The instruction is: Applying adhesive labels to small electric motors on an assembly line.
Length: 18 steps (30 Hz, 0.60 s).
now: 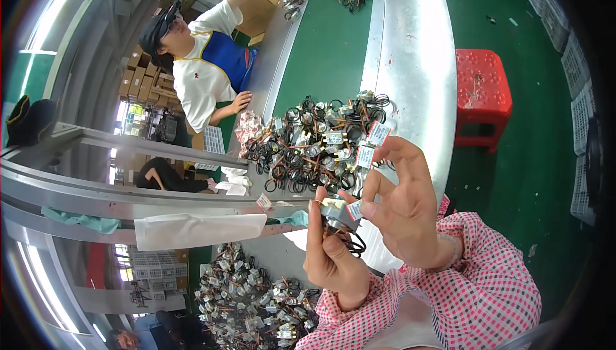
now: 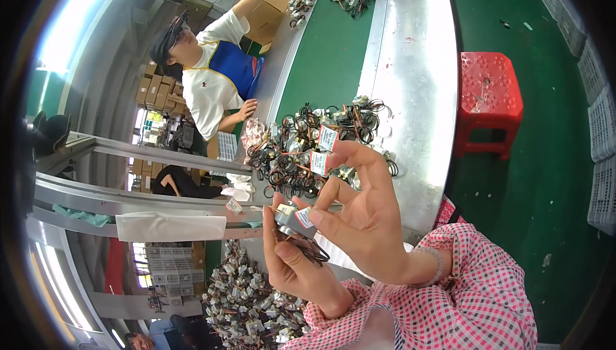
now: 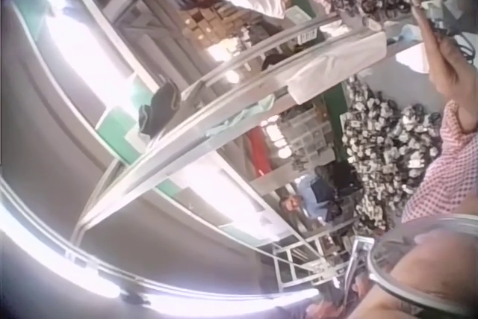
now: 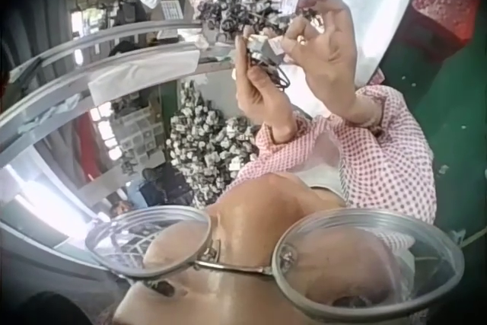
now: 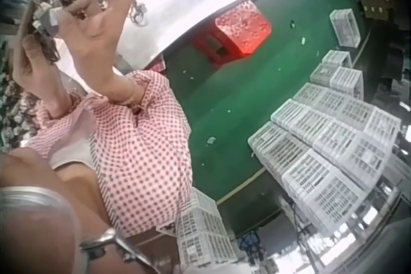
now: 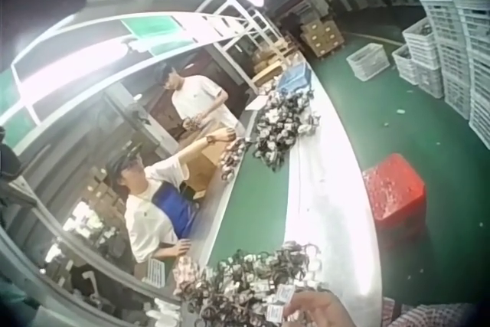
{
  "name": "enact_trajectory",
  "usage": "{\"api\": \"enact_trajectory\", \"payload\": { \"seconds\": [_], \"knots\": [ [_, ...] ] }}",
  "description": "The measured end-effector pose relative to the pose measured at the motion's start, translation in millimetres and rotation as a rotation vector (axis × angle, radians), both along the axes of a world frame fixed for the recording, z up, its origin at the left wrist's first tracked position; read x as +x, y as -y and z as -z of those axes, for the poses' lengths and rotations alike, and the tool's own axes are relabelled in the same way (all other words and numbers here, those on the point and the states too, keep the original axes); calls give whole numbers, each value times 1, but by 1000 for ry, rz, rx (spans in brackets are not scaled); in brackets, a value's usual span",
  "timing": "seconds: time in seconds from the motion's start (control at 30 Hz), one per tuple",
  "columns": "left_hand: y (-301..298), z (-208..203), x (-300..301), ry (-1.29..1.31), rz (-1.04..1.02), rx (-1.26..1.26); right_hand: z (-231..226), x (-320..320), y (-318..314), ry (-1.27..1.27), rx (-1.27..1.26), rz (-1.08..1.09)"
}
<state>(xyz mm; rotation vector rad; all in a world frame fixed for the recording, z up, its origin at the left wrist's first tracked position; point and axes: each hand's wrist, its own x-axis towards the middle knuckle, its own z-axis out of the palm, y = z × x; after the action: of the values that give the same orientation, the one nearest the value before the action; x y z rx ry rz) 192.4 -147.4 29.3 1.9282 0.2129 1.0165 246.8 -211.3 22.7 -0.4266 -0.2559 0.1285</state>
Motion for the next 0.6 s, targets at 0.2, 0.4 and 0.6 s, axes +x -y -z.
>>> {"api": "enact_trajectory", "payload": {
  "seconds": [0.2,0.4,0.6],
  "knots": [
    [-3,-1,4,86,-60,43,-6,-5,-1,11,-20,24],
    [5,-4,-12,87,-114,-63,-9,-18,-1,193,-44,117],
    [4,-10,-17,188,-168,-128,-35,-45,0,8,-275,33]
  ]
}}
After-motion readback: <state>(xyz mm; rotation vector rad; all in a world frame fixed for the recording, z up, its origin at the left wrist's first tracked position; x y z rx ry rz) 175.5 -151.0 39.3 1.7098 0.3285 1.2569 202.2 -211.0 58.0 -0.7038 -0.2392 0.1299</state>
